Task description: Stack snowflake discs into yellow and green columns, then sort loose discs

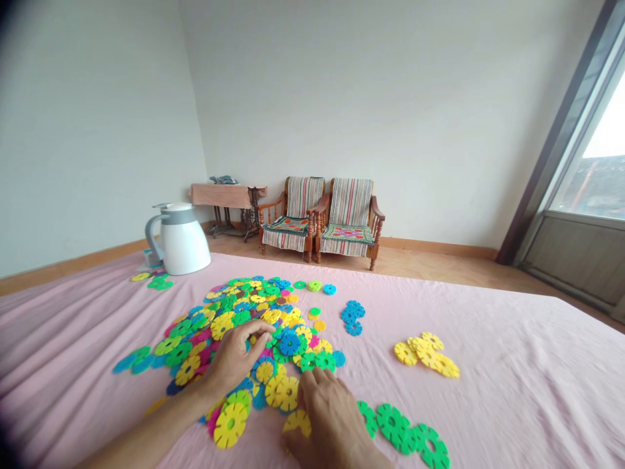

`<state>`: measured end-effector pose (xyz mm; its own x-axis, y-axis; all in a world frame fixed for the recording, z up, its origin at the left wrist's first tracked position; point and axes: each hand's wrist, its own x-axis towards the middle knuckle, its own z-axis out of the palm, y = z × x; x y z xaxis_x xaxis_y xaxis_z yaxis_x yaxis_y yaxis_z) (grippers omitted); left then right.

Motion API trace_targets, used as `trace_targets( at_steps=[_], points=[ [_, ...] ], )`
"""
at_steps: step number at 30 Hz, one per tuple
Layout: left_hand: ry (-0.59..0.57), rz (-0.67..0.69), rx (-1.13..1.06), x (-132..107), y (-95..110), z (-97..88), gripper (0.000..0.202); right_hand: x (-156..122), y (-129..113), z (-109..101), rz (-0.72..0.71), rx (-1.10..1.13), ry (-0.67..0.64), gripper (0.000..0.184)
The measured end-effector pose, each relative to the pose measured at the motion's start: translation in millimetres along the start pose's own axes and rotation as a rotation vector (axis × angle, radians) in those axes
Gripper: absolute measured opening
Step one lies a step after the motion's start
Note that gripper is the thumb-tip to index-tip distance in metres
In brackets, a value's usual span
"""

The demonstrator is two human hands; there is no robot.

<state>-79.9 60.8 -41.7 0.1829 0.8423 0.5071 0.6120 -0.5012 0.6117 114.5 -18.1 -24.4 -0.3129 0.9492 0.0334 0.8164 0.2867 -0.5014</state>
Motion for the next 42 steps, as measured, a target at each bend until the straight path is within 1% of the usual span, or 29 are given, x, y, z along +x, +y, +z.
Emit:
trace_targets(
  at_steps=[3,6,8,11,14,16,18,20,21,23,24,25,26,29,31,32,34,36,37,39,40,42],
  points=[
    [-0.008,-0.001,0.002,1,-2,0.4,0.015,-2,3,2,0.025,0.036,-0.025,0.026],
    [-0.014,-0.002,-0.001,2,-3,0.2,0.016,-3,5,6,0.031,0.075,-0.048,0.024],
    [-0.013,0.000,-0.003,2,-3,0.0,0.015,-2,5,7,0.032,0.053,-0.055,0.028],
    [-0.007,0.005,-0.001,2,-4,0.1,0.016,-1,5,7,0.053,-0.008,-0.051,0.039],
    [-0.005,0.005,0.002,2,-5,0.8,0.016,-1,4,7,0.050,-0.020,-0.048,0.040],
    [-0.009,0.005,0.002,1,-6,1.3,0.016,-2,3,8,0.055,0.015,-0.050,0.037],
    [-0.015,0.008,0.001,2,-7,1.6,0.016,-1,4,6,0.050,0.077,-0.069,0.026],
    [-0.016,0.009,0.002,2,-7,1.6,0.016,3,10,1,0.010,0.143,-0.038,0.012],
    [-0.015,0.007,0.004,2,-7,1.6,0.016,6,16,-3,-0.014,0.153,0.021,0.007],
    [-0.016,0.003,0.008,2,-7,1.4,0.016,13,37,-15,-0.020,0.095,0.227,0.012],
    [-0.020,0.002,0.010,2,-7,1.3,0.016,16,51,-23,0.027,0.011,0.333,0.015],
    [-0.025,0.002,0.011,2,-7,1.3,0.016,18,67,-30,0.109,-0.086,0.430,0.018],
    [-0.029,0.003,0.011,2,-7,1.4,0.016,19,84,-38,0.186,-0.187,0.464,0.021],
    [-0.029,0.009,0.009,1,-9,2.0,0.015,16,127,-59,0.408,-0.476,0.483,0.023],
    [-0.019,0.013,0.006,1,-9,2.6,0.015,11,143,-68,0.492,-0.605,0.504,0.024],
    [-0.016,0.013,0.006,1,-9,2.8,0.015,10,145,-69,0.496,-0.638,0.524,0.024],
    [-0.017,0.008,0.009,1,-9,2.9,0.015,11,139,-67,0.420,-0.613,0.581,0.024],
    [-0.019,0.001,0.013,1,-8,2.7,0.016,15,121,-58,0.248,-0.452,0.614,0.025],
    [-0.019,-0.002,0.015,1,-8,2.6,0.016,17,108,-51,0.150,-0.334,0.602,0.025],
    [-0.019,-0.009,0.016,1,-7,2.2,0.016,18,76,-35,-0.042,-0.110,0.519,0.025],
    [-0.019,-0.013,0.016,1,-6,2.1,0.017,18,60,-27,-0.110,-0.037,0.456,0.026],
    [-0.020,-0.018,0.012,1,-5,1.7,0.017,15,30,-14,-0.211,0.039,0.316,0.024]
  ],
)
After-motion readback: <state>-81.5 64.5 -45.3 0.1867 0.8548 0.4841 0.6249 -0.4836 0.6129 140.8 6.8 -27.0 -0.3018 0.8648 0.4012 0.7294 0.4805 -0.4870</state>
